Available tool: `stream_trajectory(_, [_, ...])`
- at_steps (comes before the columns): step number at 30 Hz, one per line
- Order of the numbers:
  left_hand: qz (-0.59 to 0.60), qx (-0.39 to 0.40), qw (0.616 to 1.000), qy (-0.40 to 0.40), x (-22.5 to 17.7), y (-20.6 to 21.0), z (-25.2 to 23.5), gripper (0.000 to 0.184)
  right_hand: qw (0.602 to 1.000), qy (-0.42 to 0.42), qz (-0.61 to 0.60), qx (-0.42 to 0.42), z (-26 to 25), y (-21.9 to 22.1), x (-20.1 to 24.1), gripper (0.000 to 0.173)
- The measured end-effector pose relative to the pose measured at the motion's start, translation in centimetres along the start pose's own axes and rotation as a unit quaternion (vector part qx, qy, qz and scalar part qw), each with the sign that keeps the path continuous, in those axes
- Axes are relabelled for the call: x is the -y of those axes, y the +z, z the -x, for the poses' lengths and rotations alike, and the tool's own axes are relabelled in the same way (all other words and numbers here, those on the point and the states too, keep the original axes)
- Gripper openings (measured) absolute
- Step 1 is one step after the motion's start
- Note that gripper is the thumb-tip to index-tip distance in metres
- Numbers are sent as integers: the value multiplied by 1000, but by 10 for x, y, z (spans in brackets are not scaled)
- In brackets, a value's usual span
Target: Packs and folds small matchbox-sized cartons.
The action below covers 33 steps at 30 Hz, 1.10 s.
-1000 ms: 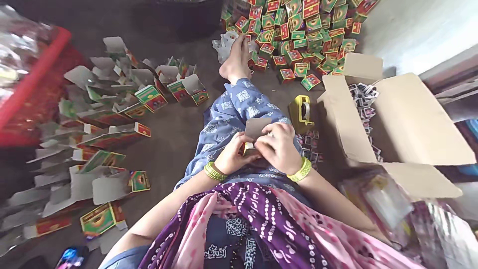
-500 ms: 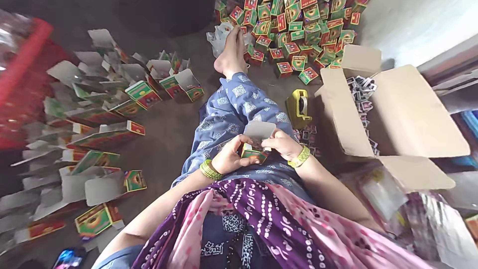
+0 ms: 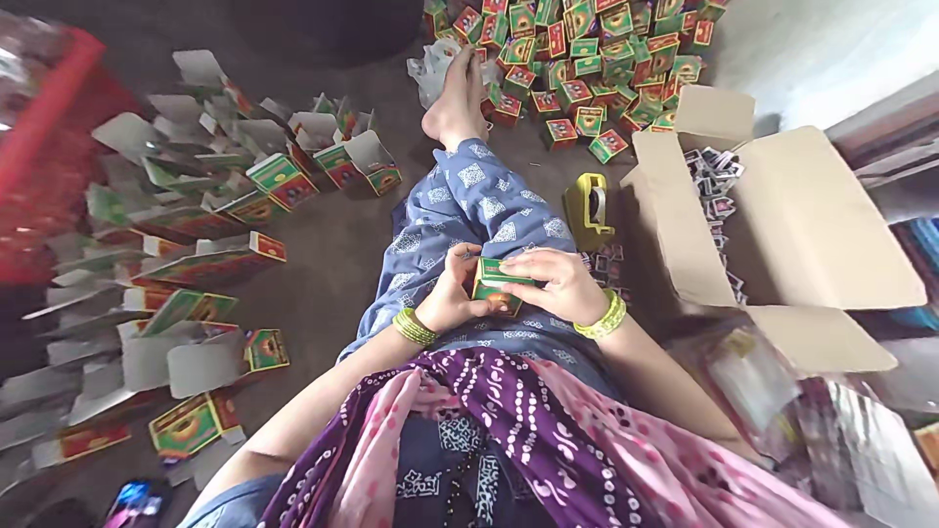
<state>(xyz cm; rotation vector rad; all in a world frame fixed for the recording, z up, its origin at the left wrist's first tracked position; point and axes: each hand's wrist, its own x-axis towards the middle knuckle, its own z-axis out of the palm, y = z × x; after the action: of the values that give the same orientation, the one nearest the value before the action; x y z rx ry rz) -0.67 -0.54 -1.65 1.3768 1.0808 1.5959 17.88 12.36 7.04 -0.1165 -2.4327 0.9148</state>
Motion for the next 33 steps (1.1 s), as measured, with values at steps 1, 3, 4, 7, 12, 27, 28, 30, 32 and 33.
stream_trajectory(1, [4, 1, 1000, -3, 0, 0, 0, 101, 1000, -2, -2, 2, 0, 0, 0, 18])
stream_trajectory(3, [16, 6, 1000, 0, 0, 0, 1, 102, 1000, -5, -18, 3, -2, -1, -1, 14])
stream_trajectory(4, [17, 10, 1000, 3, 0, 0, 0, 102, 1000, -6, -27, 2, -3, -2, -1, 13])
stream_trajectory(7, [10, 13, 1000, 13, 0, 0, 1, 102, 999, -2, -37, 6, -4, -4, 1, 12])
stream_trajectory(12, [2, 11, 1000, 3, 0, 0, 1, 100, 997, -16, 46, 64, -4, -4, 8, 19])
stream_trajectory(27, [-12, -28, 999, -21, -2, 2, 3, 61, 987, 136, -54, -73, 36, -6, -17, 34])
stream_trajectory(28, [4, -46, 998, -38, -5, 2, 3, 57, 971, 204, -51, -114, 39, -15, -28, 36])
stream_trajectory(30, [29, -78, 995, -51, -7, 1, 3, 50, 923, 322, 18, -211, 48, -37, -64, 32])
stream_trajectory(32, [31, -93, 994, -45, -6, 0, 2, 43, 862, 416, 107, -271, 60, -59, -107, 32])
stream_trajectory(33, [18, -95, 994, -44, -6, 0, 1, 40, 834, 459, 132, -277, 64, -70, -126, 35])
